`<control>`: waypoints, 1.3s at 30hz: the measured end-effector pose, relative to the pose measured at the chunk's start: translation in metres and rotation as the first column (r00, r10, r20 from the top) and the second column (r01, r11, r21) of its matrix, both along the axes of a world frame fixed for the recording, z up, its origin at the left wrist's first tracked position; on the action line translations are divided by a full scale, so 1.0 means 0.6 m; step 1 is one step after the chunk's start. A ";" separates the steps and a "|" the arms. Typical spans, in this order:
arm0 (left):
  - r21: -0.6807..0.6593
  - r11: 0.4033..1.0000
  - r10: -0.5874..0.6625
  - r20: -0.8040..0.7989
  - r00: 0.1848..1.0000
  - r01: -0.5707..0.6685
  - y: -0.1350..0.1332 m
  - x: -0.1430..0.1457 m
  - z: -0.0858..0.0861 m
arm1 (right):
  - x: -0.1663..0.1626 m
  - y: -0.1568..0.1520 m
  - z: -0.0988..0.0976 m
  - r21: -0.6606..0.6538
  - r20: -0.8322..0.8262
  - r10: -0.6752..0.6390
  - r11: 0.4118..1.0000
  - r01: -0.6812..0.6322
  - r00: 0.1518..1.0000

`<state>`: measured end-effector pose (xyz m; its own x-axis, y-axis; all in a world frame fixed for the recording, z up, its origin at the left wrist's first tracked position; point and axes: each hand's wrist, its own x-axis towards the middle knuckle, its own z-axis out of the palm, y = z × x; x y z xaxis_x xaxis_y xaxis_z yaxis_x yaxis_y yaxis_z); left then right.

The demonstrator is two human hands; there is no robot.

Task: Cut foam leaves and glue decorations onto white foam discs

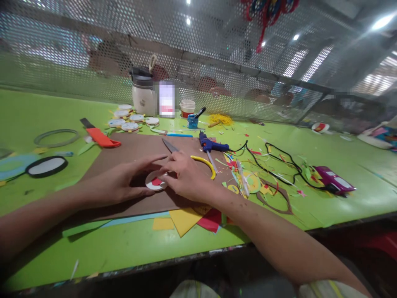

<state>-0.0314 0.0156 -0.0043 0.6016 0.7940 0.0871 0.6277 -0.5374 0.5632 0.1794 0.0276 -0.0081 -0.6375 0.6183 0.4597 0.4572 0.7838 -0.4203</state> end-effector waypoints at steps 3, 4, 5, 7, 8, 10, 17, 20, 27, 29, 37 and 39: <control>-0.018 1.000 -0.006 0.016 1.000 0.006 0.001 0.000 -0.002 | -0.006 -0.002 0.008 0.042 0.113 -0.009 0.999 0.004 0.994; -0.020 1.000 -0.007 0.023 1.000 0.007 0.001 0.000 -0.003 | -0.008 -0.002 0.011 0.055 0.164 -0.011 0.998 0.002 0.986; -0.022 1.000 -0.004 0.029 1.000 0.005 0.002 0.000 -0.004 | -0.009 -0.002 0.014 0.065 0.218 -0.013 0.998 -0.001 0.976; -0.034 0.999 -0.001 0.042 0.999 0.002 0.002 0.001 -0.005 | -0.010 -0.001 0.020 0.076 0.311 -0.010 0.997 -0.014 0.950; -0.042 0.999 -0.003 0.052 0.999 0.006 0.001 0.001 -0.004 | -0.011 -0.001 0.022 0.080 0.348 -0.006 0.997 -0.023 0.937; -0.056 0.998 -0.017 0.087 0.996 0.022 0.001 0.002 -0.003 | -0.014 0.001 0.027 0.086 0.402 0.000 0.996 -0.038 0.916; -0.073 0.995 -0.049 0.191 0.980 0.064 0.004 0.003 -0.006 | -0.025 0.012 0.033 0.089 0.471 0.075 0.987 -0.131 0.879; -0.068 0.996 -0.039 0.202 0.979 0.054 0.004 0.004 -0.007 | -0.026 0.015 0.030 0.093 0.484 0.081 0.985 -0.143 0.871; -0.065 0.997 -0.036 0.168 0.985 0.047 0.005 0.005 -0.008 | -0.023 0.024 0.028 0.052 0.446 0.170 0.975 -0.215 0.879; -0.058 0.997 -0.035 0.173 0.984 0.046 0.006 0.003 -0.009 | -0.022 0.025 0.030 0.041 0.450 0.162 0.979 -0.201 0.878; -0.098 0.994 -0.024 0.170 0.985 0.042 0.003 0.005 -0.003 | -0.014 0.017 0.032 0.045 0.437 0.091 0.992 -0.122 0.895; -0.099 0.994 -0.021 0.168 0.986 0.038 0.003 0.005 -0.003 | -0.013 0.018 0.032 0.035 0.439 0.100 0.991 -0.128 0.893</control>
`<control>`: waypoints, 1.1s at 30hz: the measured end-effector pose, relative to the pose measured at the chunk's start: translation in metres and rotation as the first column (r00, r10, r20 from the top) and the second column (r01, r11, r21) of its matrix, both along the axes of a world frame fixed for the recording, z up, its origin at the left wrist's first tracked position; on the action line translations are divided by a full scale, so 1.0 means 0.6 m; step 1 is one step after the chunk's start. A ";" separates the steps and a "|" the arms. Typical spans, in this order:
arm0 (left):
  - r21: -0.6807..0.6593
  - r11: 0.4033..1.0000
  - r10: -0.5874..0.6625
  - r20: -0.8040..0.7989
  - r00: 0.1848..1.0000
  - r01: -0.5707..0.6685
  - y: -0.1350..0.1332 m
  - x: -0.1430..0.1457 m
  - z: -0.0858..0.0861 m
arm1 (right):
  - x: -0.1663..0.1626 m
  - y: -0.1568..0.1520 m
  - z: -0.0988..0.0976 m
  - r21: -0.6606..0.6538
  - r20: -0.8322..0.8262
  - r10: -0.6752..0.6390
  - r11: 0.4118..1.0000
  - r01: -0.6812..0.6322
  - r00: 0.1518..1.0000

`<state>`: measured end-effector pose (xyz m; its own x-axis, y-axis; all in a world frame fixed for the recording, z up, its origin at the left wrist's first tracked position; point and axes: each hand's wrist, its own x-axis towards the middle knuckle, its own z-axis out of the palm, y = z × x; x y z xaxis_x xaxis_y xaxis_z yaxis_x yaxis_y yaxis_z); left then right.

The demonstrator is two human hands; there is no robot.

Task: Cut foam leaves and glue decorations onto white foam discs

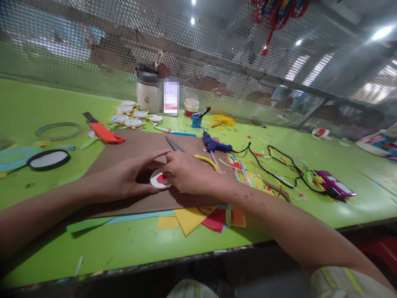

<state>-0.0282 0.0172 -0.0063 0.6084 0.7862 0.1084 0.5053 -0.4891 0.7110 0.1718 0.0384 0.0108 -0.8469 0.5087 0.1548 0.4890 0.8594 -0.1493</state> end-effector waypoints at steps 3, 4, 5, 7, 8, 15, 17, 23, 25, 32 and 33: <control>0.007 1.000 0.003 0.002 1.000 -0.003 0.001 0.000 -0.003 | 0.000 0.004 -0.001 -0.022 -0.008 0.031 0.999 -0.032 0.999; 0.008 1.000 0.001 0.005 1.000 -0.001 0.001 -0.001 -0.003 | 0.000 0.005 -0.002 -0.026 -0.015 0.042 0.999 -0.043 0.999; 0.007 1.000 -0.003 0.009 1.000 0.003 0.002 -0.001 -0.004 | -0.001 0.006 -0.002 -0.029 -0.021 0.051 0.998 -0.051 0.999; 0.005 1.000 -0.009 0.015 1.000 0.009 0.002 -0.001 -0.005 | -0.002 0.009 -0.003 -0.029 -0.026 0.063 0.998 -0.064 0.998; 0.005 1.000 -0.007 0.015 1.000 0.007 0.003 -0.001 -0.005 | -0.002 0.010 -0.003 -0.027 -0.023 0.068 0.997 -0.069 0.997; -0.020 1.000 -0.015 0.039 0.999 0.016 -0.002 -0.003 0.000 | -0.005 0.010 0.003 -0.025 0.005 0.069 0.997 -0.069 0.998; -0.034 0.998 -0.042 0.056 0.998 0.044 -0.003 -0.005 0.002 | -0.004 0.010 0.004 -0.031 -0.003 0.075 0.997 -0.075 0.997; -0.081 0.989 -0.118 0.093 0.989 0.126 0.004 -0.014 0.002 | -0.002 0.013 0.004 -0.030 0.030 0.084 0.996 -0.083 0.996; -0.094 0.988 -0.112 0.101 0.989 0.122 0.004 -0.014 0.001 | -0.002 0.013 0.005 -0.024 0.036 0.073 0.997 -0.072 0.997; -0.021 0.999 -0.043 0.072 0.996 0.045 -0.005 0.001 0.005 | -0.005 0.002 0.015 -0.062 0.029 0.028 0.998 -0.027 0.999; -0.018 0.999 -0.041 0.076 0.996 0.042 -0.006 0.002 0.006 | -0.006 0.000 0.016 -0.056 0.038 0.019 0.998 -0.017 0.999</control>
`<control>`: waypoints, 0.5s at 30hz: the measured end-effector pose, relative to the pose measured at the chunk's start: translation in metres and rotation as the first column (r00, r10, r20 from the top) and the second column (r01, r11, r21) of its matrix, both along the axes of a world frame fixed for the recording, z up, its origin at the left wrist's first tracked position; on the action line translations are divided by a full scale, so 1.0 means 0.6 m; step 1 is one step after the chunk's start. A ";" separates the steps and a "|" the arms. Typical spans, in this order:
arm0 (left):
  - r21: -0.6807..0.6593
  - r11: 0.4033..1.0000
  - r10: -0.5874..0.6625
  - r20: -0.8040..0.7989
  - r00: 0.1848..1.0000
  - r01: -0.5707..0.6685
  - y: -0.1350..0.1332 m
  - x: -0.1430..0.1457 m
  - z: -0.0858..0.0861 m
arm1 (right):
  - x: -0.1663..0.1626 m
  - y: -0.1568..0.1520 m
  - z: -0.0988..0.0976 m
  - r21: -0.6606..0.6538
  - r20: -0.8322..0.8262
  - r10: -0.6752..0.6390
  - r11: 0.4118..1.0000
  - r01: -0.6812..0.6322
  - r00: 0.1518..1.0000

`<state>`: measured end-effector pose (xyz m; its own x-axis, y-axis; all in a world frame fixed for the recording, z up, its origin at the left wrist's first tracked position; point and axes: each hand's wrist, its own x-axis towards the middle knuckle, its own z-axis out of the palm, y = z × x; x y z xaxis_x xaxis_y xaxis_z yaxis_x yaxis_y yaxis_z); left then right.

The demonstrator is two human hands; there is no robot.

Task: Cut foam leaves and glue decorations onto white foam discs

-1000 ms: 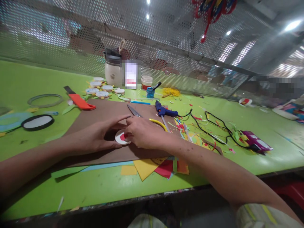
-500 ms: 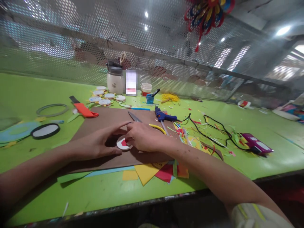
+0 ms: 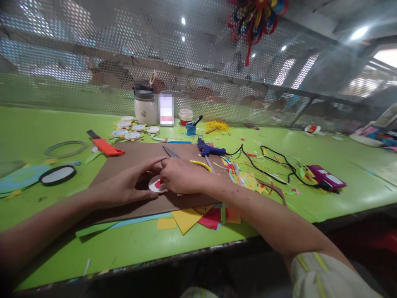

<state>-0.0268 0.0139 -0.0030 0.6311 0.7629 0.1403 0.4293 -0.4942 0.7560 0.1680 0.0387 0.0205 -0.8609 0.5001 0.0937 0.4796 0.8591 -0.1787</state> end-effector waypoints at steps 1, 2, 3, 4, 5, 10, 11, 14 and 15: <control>-0.002 1.000 0.000 0.005 1.000 0.000 0.000 0.001 0.000 | -0.001 -0.001 0.001 0.008 0.005 -0.006 1.000 0.006 1.000; -0.010 1.000 -0.001 0.007 1.000 0.001 0.000 0.001 0.000 | -0.003 -0.001 0.001 0.018 0.005 -0.007 1.000 0.007 1.000; -0.018 1.000 0.000 0.010 1.000 0.000 -0.001 0.001 0.000 | -0.004 -0.001 0.000 0.028 0.002 -0.002 1.000 0.002 1.000; -0.025 1.000 0.001 0.014 1.000 -0.001 -0.001 0.001 0.001 | -0.005 0.000 -0.001 0.038 0.000 0.005 0.999 -0.005 1.000; -0.028 1.000 0.002 0.019 1.000 -0.001 0.000 0.001 0.001 | -0.005 0.001 -0.002 0.049 -0.001 0.017 0.999 -0.017 1.000; -0.038 0.999 -0.002 0.037 0.999 0.004 0.002 -0.001 -0.001 | -0.005 0.008 -0.010 0.090 -0.037 0.125 0.989 -0.121 0.992; -0.039 0.999 0.000 0.039 0.999 0.002 0.002 -0.001 -0.002 | -0.005 0.009 -0.011 0.093 -0.046 0.140 0.986 -0.135 0.989; -0.038 0.999 0.008 0.046 0.999 -0.007 0.004 -0.003 -0.007 | -0.003 0.010 -0.015 0.092 -0.049 0.153 0.985 -0.148 0.987; -0.038 0.999 0.010 0.047 0.999 -0.009 0.005 -0.004 -0.008 | -0.002 0.010 -0.016 0.089 -0.044 0.153 0.985 -0.148 0.987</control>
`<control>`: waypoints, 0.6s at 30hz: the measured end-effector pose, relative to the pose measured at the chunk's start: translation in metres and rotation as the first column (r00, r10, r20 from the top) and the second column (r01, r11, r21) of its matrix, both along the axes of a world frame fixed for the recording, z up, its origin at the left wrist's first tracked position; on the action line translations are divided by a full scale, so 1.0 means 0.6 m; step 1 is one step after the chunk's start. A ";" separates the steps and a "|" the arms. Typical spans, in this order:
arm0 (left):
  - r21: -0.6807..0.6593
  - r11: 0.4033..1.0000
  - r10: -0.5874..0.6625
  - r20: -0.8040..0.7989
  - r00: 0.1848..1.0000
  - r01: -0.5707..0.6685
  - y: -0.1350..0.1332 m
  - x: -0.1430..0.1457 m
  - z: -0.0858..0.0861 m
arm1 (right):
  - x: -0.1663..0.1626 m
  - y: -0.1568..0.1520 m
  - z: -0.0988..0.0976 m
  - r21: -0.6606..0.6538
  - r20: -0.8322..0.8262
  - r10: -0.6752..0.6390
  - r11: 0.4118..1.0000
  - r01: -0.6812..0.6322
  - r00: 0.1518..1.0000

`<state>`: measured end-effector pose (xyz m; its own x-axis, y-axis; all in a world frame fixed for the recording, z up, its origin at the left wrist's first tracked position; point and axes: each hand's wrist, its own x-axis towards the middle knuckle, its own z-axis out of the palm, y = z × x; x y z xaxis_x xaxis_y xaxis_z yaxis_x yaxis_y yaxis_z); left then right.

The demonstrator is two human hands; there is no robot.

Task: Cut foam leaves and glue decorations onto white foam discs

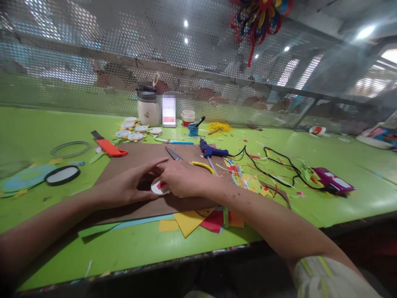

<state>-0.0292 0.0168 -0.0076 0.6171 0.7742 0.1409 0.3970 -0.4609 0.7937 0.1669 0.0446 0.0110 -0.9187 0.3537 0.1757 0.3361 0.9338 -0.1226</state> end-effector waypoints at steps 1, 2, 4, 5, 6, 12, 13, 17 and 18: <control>-0.002 1.000 0.001 0.000 1.000 -0.001 0.000 0.000 -0.001 | 0.001 0.000 -0.001 -0.004 0.006 -0.005 1.000 0.005 1.000; -0.006 1.000 0.002 -0.002 1.000 -0.002 0.000 -0.001 -0.001 | 0.001 0.001 -0.002 -0.009 0.009 -0.016 1.000 0.016 1.000; -0.009 1.000 0.007 -0.007 1.000 -0.007 0.000 -0.001 -0.001 | 0.002 0.001 -0.003 -0.028 0.008 -0.042 0.999 0.042 0.999; -0.008 1.000 0.009 -0.009 1.000 -0.009 0.000 -0.001 -0.001 | 0.003 0.002 -0.003 -0.038 0.005 -0.051 0.998 0.051 0.999; -0.004 1.000 0.009 -0.013 1.000 -0.009 0.000 -0.001 0.000 | 0.003 0.002 -0.004 -0.047 0.002 -0.055 0.997 0.055 0.998; 0.025 1.000 0.018 -0.047 0.999 -0.017 0.000 -0.001 0.000 | 0.003 -0.002 -0.002 -0.070 -0.024 -0.019 0.997 0.017 1.000; 0.026 0.999 0.019 -0.048 0.999 -0.018 -0.001 -0.001 0.000 | 0.002 -0.003 0.000 -0.071 -0.028 -0.021 0.997 0.019 0.999; 0.016 1.000 0.021 -0.045 0.999 -0.021 -0.003 -0.002 0.003 | 0.006 -0.008 0.005 -0.071 -0.036 -0.084 0.994 0.082 0.996; 0.009 1.000 0.017 -0.038 0.999 -0.017 -0.004 -0.002 0.004 | 0.008 -0.007 0.007 -0.070 -0.047 -0.102 0.993 0.098 0.994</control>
